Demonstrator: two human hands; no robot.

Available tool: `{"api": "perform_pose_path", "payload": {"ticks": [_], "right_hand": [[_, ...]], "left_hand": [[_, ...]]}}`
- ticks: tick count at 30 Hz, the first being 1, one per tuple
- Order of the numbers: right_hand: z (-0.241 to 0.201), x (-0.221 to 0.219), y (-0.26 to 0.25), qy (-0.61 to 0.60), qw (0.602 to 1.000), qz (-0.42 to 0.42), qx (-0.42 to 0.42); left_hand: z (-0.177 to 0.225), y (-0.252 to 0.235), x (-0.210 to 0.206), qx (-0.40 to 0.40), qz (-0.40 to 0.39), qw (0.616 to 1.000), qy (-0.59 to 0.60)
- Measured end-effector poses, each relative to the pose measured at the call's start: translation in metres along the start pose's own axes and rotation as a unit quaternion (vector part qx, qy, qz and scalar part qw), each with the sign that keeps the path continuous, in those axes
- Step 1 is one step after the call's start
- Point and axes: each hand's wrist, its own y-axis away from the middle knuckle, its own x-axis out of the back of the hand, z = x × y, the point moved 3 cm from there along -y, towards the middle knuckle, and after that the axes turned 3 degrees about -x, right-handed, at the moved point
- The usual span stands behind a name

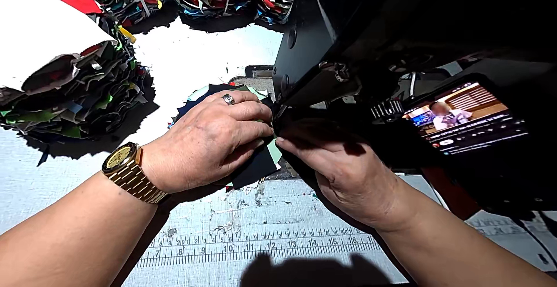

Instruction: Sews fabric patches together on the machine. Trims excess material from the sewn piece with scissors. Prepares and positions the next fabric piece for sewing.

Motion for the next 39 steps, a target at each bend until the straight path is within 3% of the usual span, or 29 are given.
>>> {"api": "perform_pose_path", "payload": {"ticks": [6,13,22,28,32,39], "right_hand": [[0.0,-0.003,0.0,-0.003,1.0,-0.022,-0.009],[-0.004,0.001,-0.001,-0.025,1.0,0.006,0.002],[-0.007,-0.004,0.001,-0.036,0.999,-0.03,0.008],[-0.007,-0.004,0.001,-0.041,0.999,-0.034,0.009],[-0.007,-0.004,0.0,-0.039,0.999,-0.033,0.011],[-0.005,-0.004,0.002,-0.035,0.999,-0.032,0.002]], "left_hand": [[-0.005,0.002,-0.002,-0.006,-0.043,0.999,0.021],[-0.008,0.0,-0.004,0.02,-0.038,0.999,-0.001],[-0.007,-0.001,-0.006,0.046,-0.041,0.998,-0.008],[-0.01,0.004,0.008,-0.001,-0.007,1.0,0.002],[-0.013,0.007,0.004,-0.009,-0.056,0.998,0.041],[-0.012,0.003,0.001,0.002,-0.055,0.998,0.023]]}}
